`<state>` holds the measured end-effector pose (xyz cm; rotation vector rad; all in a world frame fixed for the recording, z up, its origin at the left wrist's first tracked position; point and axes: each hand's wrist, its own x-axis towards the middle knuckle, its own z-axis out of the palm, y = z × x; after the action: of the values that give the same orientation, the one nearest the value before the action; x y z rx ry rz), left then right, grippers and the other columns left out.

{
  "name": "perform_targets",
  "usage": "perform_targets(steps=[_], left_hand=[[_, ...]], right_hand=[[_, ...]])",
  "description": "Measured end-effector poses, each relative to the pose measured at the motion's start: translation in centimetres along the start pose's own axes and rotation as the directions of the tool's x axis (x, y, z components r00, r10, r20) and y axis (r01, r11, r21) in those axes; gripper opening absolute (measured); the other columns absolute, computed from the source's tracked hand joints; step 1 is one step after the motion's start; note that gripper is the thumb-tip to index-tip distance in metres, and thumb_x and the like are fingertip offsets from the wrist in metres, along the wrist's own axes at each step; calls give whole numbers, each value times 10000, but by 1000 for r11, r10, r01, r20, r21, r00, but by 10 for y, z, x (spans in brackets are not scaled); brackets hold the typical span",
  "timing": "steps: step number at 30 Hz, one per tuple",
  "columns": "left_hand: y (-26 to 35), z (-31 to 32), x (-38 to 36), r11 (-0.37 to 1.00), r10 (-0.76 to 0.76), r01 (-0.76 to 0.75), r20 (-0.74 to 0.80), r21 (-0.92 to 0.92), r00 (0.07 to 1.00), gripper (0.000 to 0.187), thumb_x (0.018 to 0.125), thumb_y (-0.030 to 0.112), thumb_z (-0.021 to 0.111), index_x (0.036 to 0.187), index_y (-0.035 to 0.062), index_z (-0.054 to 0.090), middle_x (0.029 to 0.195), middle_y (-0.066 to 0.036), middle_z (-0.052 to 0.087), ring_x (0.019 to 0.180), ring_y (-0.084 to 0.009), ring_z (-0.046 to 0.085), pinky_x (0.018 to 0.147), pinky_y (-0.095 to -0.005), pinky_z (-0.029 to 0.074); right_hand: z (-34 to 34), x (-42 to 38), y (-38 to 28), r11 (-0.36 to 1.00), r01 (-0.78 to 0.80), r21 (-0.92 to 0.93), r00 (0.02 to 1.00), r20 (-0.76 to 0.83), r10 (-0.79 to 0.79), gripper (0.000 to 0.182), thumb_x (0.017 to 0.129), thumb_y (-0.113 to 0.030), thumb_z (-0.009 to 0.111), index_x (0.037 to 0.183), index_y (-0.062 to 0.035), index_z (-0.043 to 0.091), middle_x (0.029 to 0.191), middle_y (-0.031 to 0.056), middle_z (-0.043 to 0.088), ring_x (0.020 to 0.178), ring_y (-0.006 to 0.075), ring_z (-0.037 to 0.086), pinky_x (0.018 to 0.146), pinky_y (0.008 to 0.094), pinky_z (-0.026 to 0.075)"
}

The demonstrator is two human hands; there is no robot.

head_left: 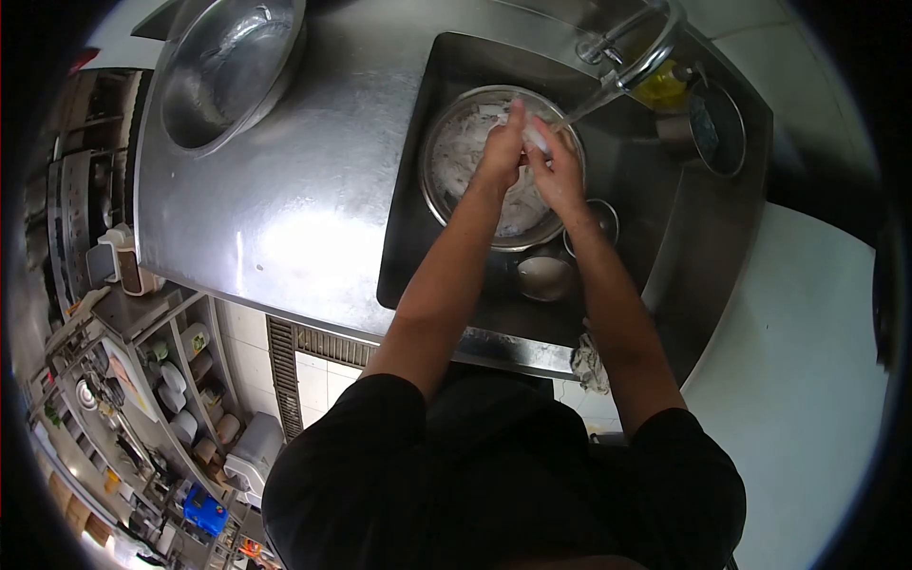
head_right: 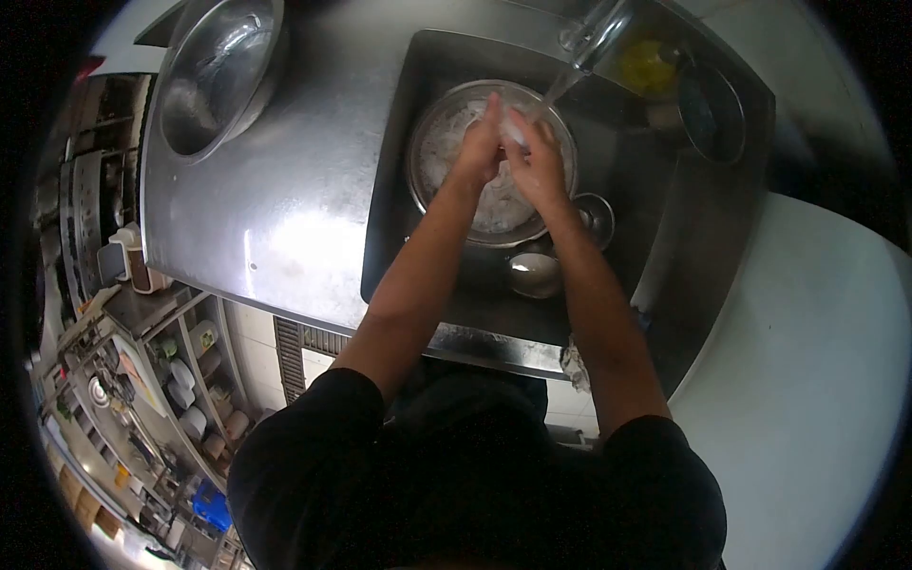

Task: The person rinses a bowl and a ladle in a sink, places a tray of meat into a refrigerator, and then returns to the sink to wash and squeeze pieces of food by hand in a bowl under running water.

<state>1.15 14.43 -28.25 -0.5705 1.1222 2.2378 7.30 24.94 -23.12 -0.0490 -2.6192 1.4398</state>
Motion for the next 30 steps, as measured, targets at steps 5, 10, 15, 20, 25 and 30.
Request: perform_targets(steps=[5,10,15,20,25,30], left_hand=[[0,8,-13,998,39,-32,-118,62,992,579,1004,491,553,1124,-75,571,973,-152,652,745,-214,672,569,-335,570],[1,2,-8,975,96,-67,-127,213,987,657,1004,423,576,1303,-133,394,1026,-209,648,789,-244,699,576,-339,601],[3,5,-9,935,231,-193,-97,297,968,668,1000,393,595,1328,-142,367,1036,-232,653,789,-242,707,550,-324,597],[16,3,-17,846,309,-252,-48,469,950,588,988,369,623,1255,-115,423,937,-202,680,787,-227,708,561,-311,583],[20,-4,-9,756,291,-228,-3,614,957,636,953,444,625,1285,-80,484,1070,-204,678,934,-264,689,711,-348,576],[19,-8,-6,728,224,-137,-44,672,973,641,939,452,631,1285,-69,488,1019,-190,676,843,-240,687,545,-329,573]], right_hand=[[4,0,19,999,21,-30,1000,0,-21,364,917,-118,654,1267,-31,602,1232,187,616,1147,351,606,913,408,519],[0,2,32,996,-9,-90,995,102,18,363,897,-139,637,1232,-7,589,1233,210,619,1143,376,609,925,425,512],[-2,6,24,998,-36,-48,991,126,42,402,886,-145,628,1260,-9,571,1106,216,663,1015,376,665,866,429,532],[-3,8,15,988,-138,-67,966,212,149,379,883,-145,621,1242,-38,569,940,205,691,877,373,695,778,446,541],[-3,14,10,969,-50,-241,962,251,111,352,888,-143,588,1232,-76,566,841,206,691,794,413,691,697,480,537],[1,12,16,956,-25,-291,971,219,93,286,896,-150,584,1171,-73,595,812,210,690,768,422,688,673,490,535]])
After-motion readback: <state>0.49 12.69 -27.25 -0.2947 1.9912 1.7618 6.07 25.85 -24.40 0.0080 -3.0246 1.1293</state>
